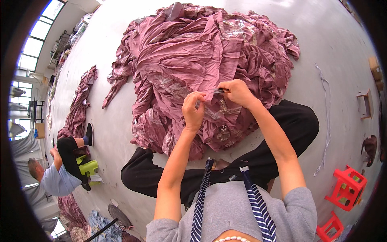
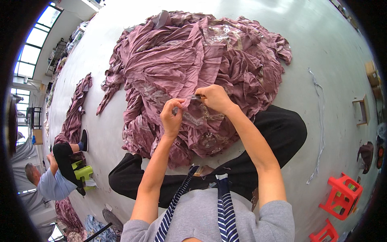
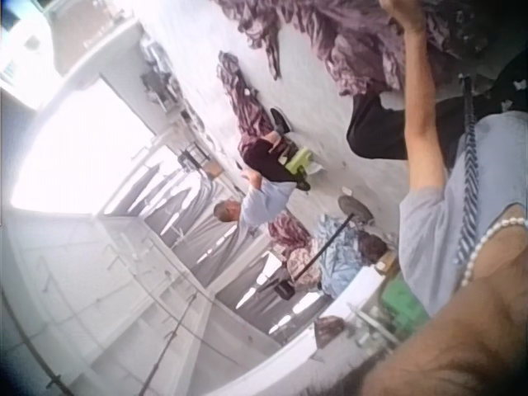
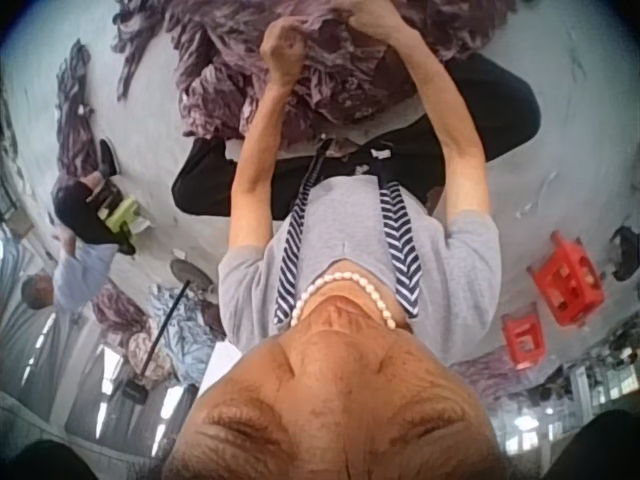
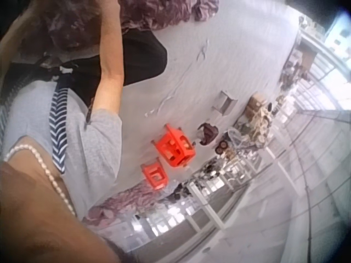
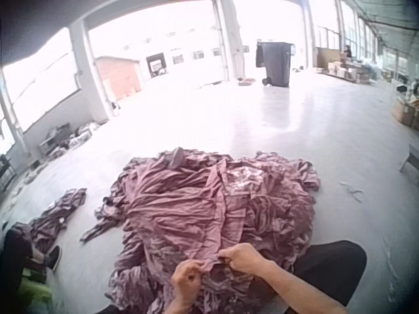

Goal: The person sits on the floor and uses scissors to cut a large pile of mauve fabric into smaller pieces. They repeatedly pick up sections, cut them, and place the cut pieces back onto the pile.

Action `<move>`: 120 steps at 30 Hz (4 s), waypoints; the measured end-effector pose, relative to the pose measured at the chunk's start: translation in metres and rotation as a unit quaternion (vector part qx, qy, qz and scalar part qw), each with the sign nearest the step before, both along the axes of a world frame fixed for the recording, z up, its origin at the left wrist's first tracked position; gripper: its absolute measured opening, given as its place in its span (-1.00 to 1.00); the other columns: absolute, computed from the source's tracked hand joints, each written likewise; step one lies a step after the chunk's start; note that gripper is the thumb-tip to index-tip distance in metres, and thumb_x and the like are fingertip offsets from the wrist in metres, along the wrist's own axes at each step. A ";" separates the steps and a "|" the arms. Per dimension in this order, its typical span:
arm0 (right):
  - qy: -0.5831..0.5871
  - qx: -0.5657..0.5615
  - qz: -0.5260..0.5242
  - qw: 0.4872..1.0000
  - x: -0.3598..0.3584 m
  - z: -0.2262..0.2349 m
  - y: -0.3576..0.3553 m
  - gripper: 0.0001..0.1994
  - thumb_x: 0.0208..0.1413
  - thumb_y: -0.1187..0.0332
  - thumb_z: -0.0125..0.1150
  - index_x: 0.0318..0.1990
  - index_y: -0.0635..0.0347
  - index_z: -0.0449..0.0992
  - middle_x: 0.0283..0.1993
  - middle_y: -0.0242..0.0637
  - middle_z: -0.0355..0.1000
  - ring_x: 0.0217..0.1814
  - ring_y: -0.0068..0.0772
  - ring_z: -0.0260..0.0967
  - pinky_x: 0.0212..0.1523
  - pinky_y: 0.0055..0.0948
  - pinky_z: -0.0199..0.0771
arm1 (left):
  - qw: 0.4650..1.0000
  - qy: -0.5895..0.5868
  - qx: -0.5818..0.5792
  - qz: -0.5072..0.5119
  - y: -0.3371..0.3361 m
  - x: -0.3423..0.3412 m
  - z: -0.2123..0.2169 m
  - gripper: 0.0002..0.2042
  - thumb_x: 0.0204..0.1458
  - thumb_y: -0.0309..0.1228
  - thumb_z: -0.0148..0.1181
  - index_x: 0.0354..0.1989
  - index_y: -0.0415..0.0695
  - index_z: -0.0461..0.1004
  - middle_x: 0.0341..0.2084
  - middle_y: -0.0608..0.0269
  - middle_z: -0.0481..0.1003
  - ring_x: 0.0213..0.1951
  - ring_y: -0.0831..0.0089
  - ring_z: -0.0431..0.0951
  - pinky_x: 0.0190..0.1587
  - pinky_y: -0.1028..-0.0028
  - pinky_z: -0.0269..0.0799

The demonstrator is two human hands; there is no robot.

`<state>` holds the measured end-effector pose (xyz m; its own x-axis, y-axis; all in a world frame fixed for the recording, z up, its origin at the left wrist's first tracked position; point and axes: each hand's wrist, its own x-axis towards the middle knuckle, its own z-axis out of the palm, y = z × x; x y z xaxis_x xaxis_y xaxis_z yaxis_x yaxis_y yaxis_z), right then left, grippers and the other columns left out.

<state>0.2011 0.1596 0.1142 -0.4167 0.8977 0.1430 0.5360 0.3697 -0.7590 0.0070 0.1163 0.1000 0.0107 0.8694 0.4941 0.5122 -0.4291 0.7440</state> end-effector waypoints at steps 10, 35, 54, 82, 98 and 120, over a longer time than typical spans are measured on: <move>0.300 -0.239 -0.030 0.923 0.010 0.013 -0.018 -0.93 0.05 0.50 0.15 -0.33 0.33 0.48 -0.52 -0.39 0.44 -0.46 -0.71 0.34 -0.40 -0.69 0.30 | 0.992 -0.059 -0.113 0.014 0.001 0.003 0.003 -0.71 -0.32 -0.69 0.17 -0.33 -0.16 0.45 -0.36 0.20 0.50 -0.25 0.27 0.50 -0.15 0.42 0.37; 0.129 0.014 -0.172 0.977 0.005 0.031 -0.035 -0.76 0.07 0.26 0.20 -0.29 0.25 0.36 -0.52 -0.24 0.43 -0.48 -0.40 0.44 -0.48 -0.47 0.36 | 0.991 -0.029 -0.119 -0.059 0.021 0.007 0.010 -0.85 -0.22 -0.61 0.22 -0.40 -0.23 0.56 -0.49 0.22 0.56 -0.31 0.44 0.52 -0.02 0.45 0.33; 0.077 -0.032 -0.138 0.987 -0.011 0.024 -0.037 -0.74 0.05 0.22 0.18 -0.43 0.24 0.36 -0.59 -0.14 0.41 -0.54 -0.09 0.39 -0.53 -0.28 0.32 | 0.996 -0.009 -0.050 -0.076 0.023 0.012 0.014 -0.87 -0.22 -0.56 0.22 -0.43 -0.19 0.52 -0.46 0.18 0.55 -0.33 0.34 0.56 0.02 0.30 0.28; 0.365 -0.269 -0.076 0.888 -0.012 -0.009 -0.025 -0.74 0.09 0.26 0.21 -0.27 0.34 0.43 -0.59 -0.56 0.27 -0.59 -0.82 0.12 -0.59 -0.72 0.11 | 0.997 0.022 -0.022 -0.077 0.016 0.013 0.010 -0.82 -0.23 -0.65 0.16 -0.40 -0.18 0.54 -0.47 0.19 0.55 -0.33 0.32 0.56 0.02 0.30 0.29; 0.265 -0.182 -0.181 0.929 0.006 -0.031 -0.006 -0.93 -0.01 0.44 0.23 -0.44 0.21 0.47 -0.52 -0.46 0.39 -0.62 -0.73 0.25 -0.61 -0.67 0.31 | 0.994 -0.042 -0.061 0.082 -0.058 0.009 -0.032 -0.72 -0.16 -0.51 0.26 -0.19 -0.16 0.49 -0.20 0.14 0.50 -0.12 0.20 0.48 -0.04 0.38 0.33; 0.237 -0.183 -0.247 0.922 -0.010 -0.059 -0.093 -0.72 0.27 0.20 -0.13 -0.24 0.25 0.38 -0.47 -0.33 0.45 -0.68 -0.77 0.18 -0.70 -0.74 0.04 | 0.772 0.140 -0.247 0.568 -0.167 -0.089 -0.178 -0.04 -0.40 0.08 0.38 0.25 0.04 0.06 0.12 0.10 0.16 0.17 0.14 0.17 0.07 0.06 0.11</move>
